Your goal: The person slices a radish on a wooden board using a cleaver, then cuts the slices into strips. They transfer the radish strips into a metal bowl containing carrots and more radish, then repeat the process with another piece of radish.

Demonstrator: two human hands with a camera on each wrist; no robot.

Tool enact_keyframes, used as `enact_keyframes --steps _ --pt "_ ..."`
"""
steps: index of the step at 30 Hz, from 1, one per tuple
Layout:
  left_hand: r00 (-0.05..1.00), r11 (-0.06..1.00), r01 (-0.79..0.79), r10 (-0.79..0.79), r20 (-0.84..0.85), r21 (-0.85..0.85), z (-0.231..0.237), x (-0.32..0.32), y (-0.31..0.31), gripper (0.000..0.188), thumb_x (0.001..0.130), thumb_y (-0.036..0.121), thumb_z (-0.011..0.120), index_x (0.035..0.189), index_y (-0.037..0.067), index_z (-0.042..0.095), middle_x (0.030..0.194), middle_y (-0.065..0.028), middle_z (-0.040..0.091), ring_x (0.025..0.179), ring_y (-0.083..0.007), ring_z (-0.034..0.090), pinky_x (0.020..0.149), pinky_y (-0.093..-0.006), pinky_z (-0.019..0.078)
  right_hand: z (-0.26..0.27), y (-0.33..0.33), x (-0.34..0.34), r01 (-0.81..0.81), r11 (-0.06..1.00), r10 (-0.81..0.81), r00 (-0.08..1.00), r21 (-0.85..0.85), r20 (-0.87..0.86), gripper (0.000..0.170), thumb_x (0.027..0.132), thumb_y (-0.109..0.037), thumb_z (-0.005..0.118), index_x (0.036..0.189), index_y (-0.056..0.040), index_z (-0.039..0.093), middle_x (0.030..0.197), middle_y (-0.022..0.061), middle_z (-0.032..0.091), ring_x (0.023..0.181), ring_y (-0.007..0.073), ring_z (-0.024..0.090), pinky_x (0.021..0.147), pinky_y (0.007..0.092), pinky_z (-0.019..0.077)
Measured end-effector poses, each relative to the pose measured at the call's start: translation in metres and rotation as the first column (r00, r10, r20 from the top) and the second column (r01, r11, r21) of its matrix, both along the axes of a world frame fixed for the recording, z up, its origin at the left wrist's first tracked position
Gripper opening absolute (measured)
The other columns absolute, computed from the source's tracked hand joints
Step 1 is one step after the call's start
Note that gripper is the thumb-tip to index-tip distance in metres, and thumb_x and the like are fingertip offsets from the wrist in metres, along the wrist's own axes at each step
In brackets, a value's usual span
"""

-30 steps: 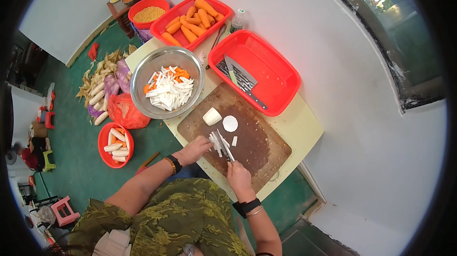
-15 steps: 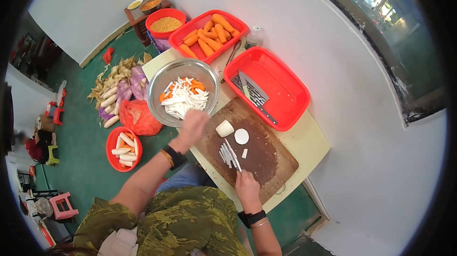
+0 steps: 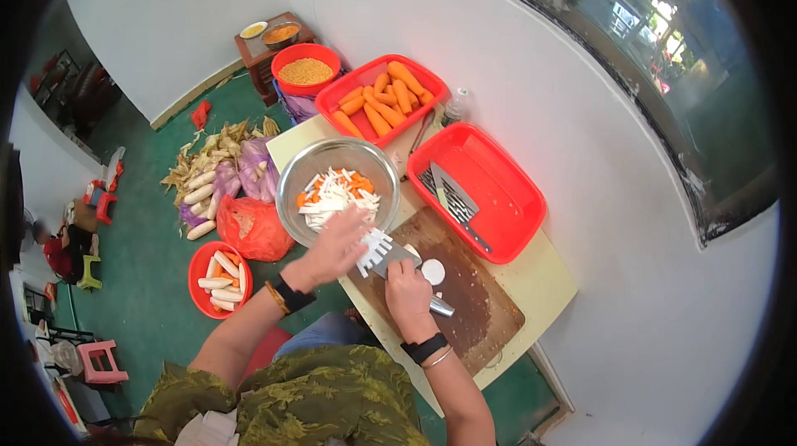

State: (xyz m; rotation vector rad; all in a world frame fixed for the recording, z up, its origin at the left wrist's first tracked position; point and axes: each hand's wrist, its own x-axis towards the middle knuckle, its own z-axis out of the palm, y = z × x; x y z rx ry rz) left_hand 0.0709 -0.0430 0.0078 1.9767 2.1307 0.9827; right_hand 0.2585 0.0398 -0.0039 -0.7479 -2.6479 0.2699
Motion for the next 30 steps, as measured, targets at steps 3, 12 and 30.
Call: enact_keyframes --steps 3,12,30 --pt "0.980 0.977 0.172 -0.183 -0.084 -0.124 -0.012 0.002 -0.009 0.046 0.093 0.032 0.051 0.135 0.013 0.048 0.148 -0.0128 0.036 0.137 -0.0383 0.030 0.109 -0.0597 0.0207 0.000 0.005 -0.024 -0.036 0.999 0.038 0.998 0.026 -0.052 0.014 0.073 -0.012 0.065 0.082 -0.0081 0.056 0.081 0.0096 0.054 0.064 0.0285 0.062 0.054 0.0393 0.0513" --pt "0.985 0.931 0.143 -0.165 -0.040 -0.336 -0.038 -0.045 0.000 0.042 0.097 0.036 0.041 0.136 0.022 0.048 0.150 -0.0077 0.034 0.142 -0.0345 0.021 0.111 -0.0603 0.0136 -0.012 0.016 -0.065 -0.062 0.992 0.060 0.998 0.107 0.019 0.018 0.069 -0.011 0.071 0.080 -0.0103 0.056 0.082 0.0090 0.054 0.067 0.0293 0.062 0.056 0.0403 0.0518" --pt "0.913 0.919 0.391 -0.394 -0.104 -0.046 -0.026 -0.079 0.029 0.040 0.084 0.028 0.063 0.118 0.007 0.059 0.131 -0.0183 0.051 0.125 -0.0402 0.044 0.104 -0.0471 0.0370 -0.010 0.023 -0.060 -0.131 0.961 0.107 0.988 0.244 0.111 0.008 0.074 -0.012 0.060 0.076 -0.0121 0.053 0.075 0.0059 0.052 0.061 0.0241 0.061 0.053 0.0353 0.0510"
